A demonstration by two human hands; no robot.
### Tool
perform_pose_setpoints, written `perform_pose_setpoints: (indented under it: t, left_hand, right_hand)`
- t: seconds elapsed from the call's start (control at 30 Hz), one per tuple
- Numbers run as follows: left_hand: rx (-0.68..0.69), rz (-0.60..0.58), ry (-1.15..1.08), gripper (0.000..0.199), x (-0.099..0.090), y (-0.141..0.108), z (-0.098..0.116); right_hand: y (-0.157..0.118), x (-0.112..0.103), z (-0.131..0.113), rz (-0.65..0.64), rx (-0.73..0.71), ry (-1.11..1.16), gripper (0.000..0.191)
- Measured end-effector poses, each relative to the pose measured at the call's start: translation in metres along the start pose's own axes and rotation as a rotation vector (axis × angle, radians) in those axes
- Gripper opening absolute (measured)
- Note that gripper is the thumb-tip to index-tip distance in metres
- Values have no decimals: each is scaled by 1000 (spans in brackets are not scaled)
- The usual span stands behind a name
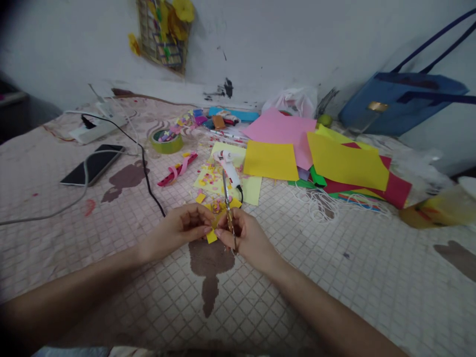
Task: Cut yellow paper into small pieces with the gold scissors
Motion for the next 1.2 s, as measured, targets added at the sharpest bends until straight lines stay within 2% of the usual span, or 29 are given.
perform_pose_setpoints:
  t: [0.27, 0.47, 0.63, 0.77, 0.9, 1.2]
  left_hand:
    - [30, -3, -4, 15, 2, -1, -1]
    - [20, -5, 63, 20, 2, -1, 0]
    - [60, 9, -47, 12, 3, -2, -1]
    - [120, -6, 213, 12, 6, -6, -2]
    - [224, 12, 437, 14, 9, -10, 3]
    - [196, -14, 407, 7, 8, -9, 4]
  right_hand:
    - [2, -1, -2, 63, 0, 37, 12]
    - [1, 1, -1, 23, 19, 39, 14]
    - [1, 2, 0, 96, -9, 76, 11]
    - [0, 2, 0, 153, -22, 123, 12]
    - [-3, 4, -1, 150, -32, 138, 12]
    - [-2, 3, 0, 116, -31, 140, 14]
Point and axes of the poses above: each hand's wrist, its own y-axis towards the middle knuckle, its own x-axis out of the palm, z = x × y, the point moved 2 cm from there along y, towards the middle knuckle, and after that the axes turned 3 degrees about -y, right-handed, at the moved point
